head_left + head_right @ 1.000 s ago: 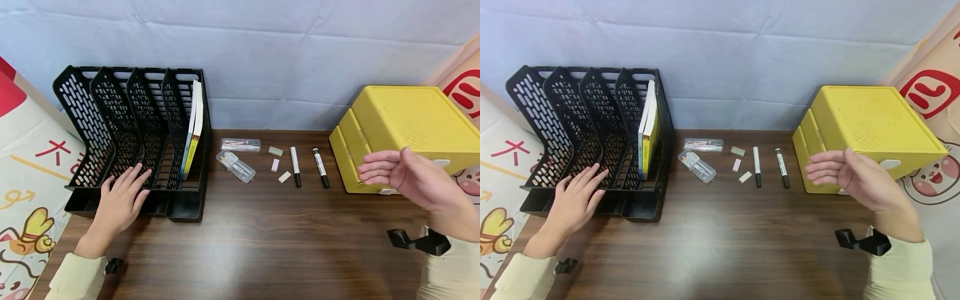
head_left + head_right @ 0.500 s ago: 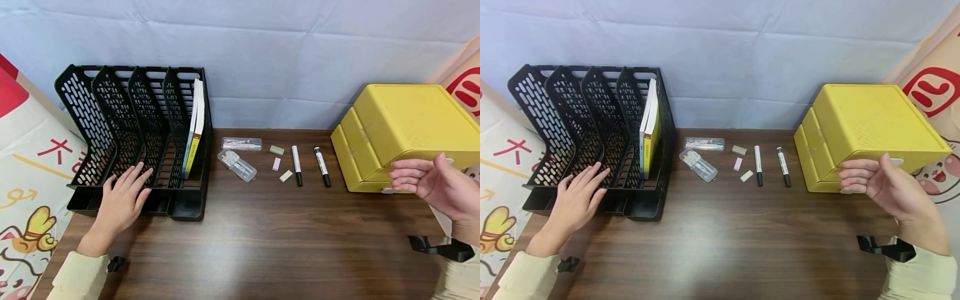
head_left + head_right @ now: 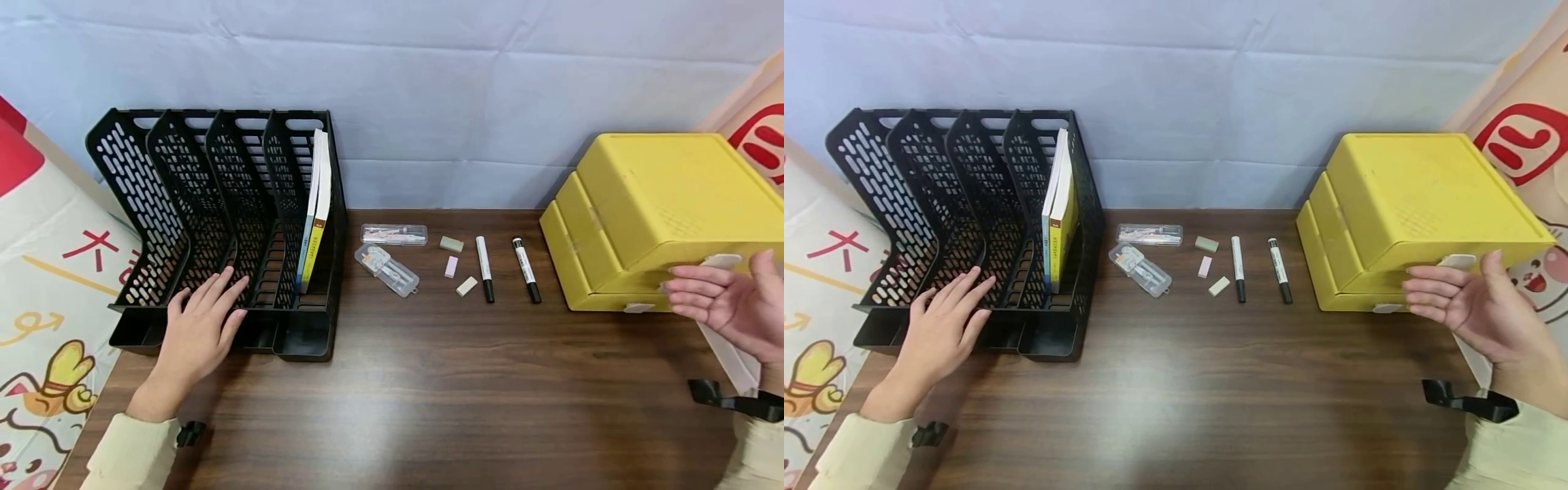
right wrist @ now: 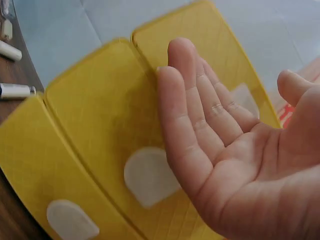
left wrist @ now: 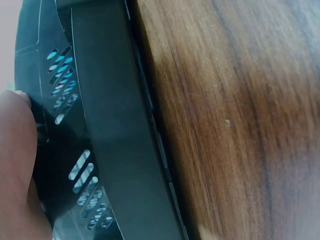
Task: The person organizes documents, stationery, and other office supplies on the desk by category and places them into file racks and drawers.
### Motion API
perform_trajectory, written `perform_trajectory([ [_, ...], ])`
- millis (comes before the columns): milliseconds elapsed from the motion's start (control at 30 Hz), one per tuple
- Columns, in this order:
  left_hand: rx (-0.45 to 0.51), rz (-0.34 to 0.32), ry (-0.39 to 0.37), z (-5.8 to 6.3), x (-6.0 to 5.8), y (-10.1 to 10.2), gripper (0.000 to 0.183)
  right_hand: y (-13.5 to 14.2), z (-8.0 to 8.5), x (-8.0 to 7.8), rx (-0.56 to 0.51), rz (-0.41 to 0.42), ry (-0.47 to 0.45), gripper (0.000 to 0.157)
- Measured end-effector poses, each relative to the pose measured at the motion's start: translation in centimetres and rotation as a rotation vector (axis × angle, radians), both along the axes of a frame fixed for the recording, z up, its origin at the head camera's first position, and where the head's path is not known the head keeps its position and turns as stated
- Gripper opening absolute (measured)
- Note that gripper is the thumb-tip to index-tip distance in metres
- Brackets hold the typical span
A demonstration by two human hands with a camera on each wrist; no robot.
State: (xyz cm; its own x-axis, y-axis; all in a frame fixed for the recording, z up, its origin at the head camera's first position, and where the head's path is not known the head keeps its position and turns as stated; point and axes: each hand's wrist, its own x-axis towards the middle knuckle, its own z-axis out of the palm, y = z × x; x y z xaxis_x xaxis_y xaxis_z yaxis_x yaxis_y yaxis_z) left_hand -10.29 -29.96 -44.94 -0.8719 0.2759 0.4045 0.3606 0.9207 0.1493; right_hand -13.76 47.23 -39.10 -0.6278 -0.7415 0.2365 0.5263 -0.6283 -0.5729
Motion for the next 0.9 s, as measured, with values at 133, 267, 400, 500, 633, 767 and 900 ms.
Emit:
perform_trajectory([
  [133, 0.002, 0.005, -0.003, 0.0, 0.0, -0.1, 0.047, 0.7, -0.5, 0.0, -0.01, 0.013, -0.06, 0.095],
  [267, -0.001, 0.013, -0.015, -0.1, 0.1, -0.1, 0.048, 1.4, -0.7, -0.2, 0.031, 0.004, -0.102, 0.093],
  [400, 0.001, 0.016, -0.018, -0.1, 0.2, 0.0, 0.049, 1.8, -0.8, -0.2, 0.027, -0.019, -0.152, 0.09],
  [500, 0.003, 0.016, -0.008, 0.0, 0.2, 0.0, 0.048, 1.8, -0.9, -0.2, -0.006, -0.03, -0.182, 0.089],
  [633, 0.002, 0.013, -0.002, 0.0, 0.1, 0.0, 0.048, 1.8, -1.1, -0.3, -0.048, -0.036, -0.194, 0.092],
  [767, 0.003, 0.014, -0.006, 0.1, 0.1, 0.0, 0.052, 1.8, -1.1, -0.4, -0.051, -0.056, -0.217, 0.09],
  [900, 0.006, 0.01, -0.005, 0.0, 0.0, 0.0, 0.051, 1.8, -1.0, -0.2, -0.025, -0.104, -0.234, 0.08],
])
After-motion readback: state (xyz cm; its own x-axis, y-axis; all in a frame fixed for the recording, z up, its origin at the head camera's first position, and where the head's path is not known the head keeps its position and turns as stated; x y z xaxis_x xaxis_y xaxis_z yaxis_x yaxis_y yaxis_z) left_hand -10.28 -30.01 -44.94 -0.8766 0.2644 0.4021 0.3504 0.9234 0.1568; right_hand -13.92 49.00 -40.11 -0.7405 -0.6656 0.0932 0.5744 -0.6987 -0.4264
